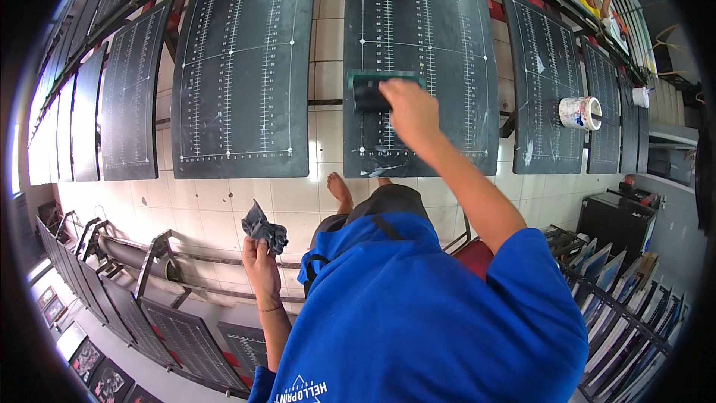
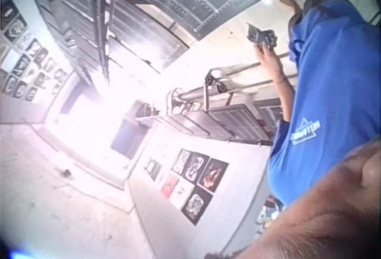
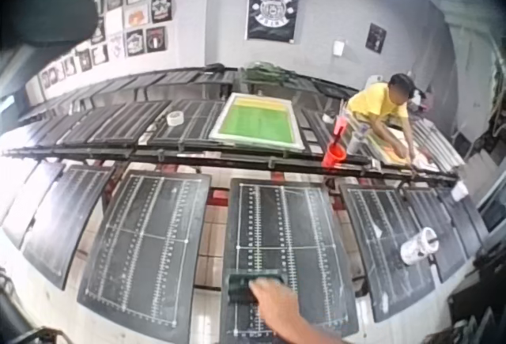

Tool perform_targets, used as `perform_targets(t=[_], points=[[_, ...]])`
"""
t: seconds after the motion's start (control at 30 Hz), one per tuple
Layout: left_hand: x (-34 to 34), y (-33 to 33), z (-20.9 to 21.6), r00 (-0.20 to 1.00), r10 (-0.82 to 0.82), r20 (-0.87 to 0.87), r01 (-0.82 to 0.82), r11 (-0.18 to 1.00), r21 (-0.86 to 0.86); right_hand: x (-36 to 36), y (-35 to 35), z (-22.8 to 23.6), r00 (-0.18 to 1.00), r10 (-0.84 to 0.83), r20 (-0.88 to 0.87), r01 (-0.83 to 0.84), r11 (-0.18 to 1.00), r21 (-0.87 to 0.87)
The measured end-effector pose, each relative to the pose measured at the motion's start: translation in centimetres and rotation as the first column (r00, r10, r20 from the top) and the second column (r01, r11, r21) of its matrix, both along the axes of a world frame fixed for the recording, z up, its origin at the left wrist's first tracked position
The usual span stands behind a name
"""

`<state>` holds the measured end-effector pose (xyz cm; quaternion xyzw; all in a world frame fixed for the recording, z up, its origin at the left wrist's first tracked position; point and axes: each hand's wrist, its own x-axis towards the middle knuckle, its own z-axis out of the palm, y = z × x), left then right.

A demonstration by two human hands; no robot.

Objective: The person cleans a large, flat, dark screen using a squeegee and a rag. They spread a white cleaning liquid across the surface with the squeegee and wipe the screen with the rag, repeating the process to remove residue.

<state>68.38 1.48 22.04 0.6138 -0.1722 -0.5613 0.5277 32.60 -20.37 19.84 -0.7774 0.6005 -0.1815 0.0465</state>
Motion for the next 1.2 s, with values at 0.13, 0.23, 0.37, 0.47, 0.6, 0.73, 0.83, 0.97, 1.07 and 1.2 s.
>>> perform_targets(t=[0.13, 0.23, 0.37, 0.47, 0.6, 0.73, 0.83, 0.97, 1.07, 1.2], points=[[1.2, 1.3, 0.5, 1.000, -0.004, 0.016, 0.004, 1.000, 0.028, 1.6, 8.6, 0.6, 0.994, 0.097, -0.059, -0.092, 0.992, 0.085], [1.6, 1.3, 1.6, 0.999, -0.032, 0.026, 0.031, 0.999, 0.030, 2.4, 12.9, 1.4, 0.987, 0.144, -0.066, -0.140, 0.988, 0.069], [1.4, 0.8, 2.9, 0.996, -0.075, 0.052, 0.073, 0.997, 0.031, 2.7, 15.6, 1.9, 0.988, 0.148, -0.040, -0.143, 0.984, 0.107], [1.5, 0.7, 3.4, 0.992, -0.111, 0.057, 0.109, 0.993, 0.046, 2.6, 16.2, 2.9, 0.989, 0.140, -0.046, -0.129, 0.974, 0.184], [2.1, 1.5, 3.4, 0.985, -0.143, 0.092, 0.136, 0.988, 0.076, -0.4, 16.6, 4.9, 0.984, 0.045, 0.175, -0.118, 0.895, 0.431], [1.7, 0.7, 3.0, 0.986, -0.130, 0.101, 0.129, 0.991, 0.022, -6.6, 9.6, 6.5, 0.967, -0.205, 0.149, 0.134, 0.913, 0.385], [-0.2, -0.2, 2.8, 0.986, -0.102, 0.133, 0.102, 0.995, 0.006, -11.3, 2.5, 6.0, 0.937, -0.313, 0.153, 0.280, 0.938, 0.205], [-2.5, -0.7, 3.0, 0.985, -0.083, 0.154, 0.081, 0.997, 0.018, -17.4, -6.9, 6.2, 0.943, -0.331, 0.035, 0.330, 0.943, 0.044], [-3.5, 0.2, 2.4, 0.983, -0.058, 0.174, 0.050, 0.997, 0.052, -20.3, -13.8, 5.9, 0.973, -0.231, 0.014, 0.231, 0.971, -0.068], [-6.1, 0.1, 2.4, 0.984, -0.012, 0.179, -0.003, 0.997, 0.078, -19.9, -22.7, 3.7, 0.999, 0.038, -0.026, -0.043, 0.974, -0.221]])
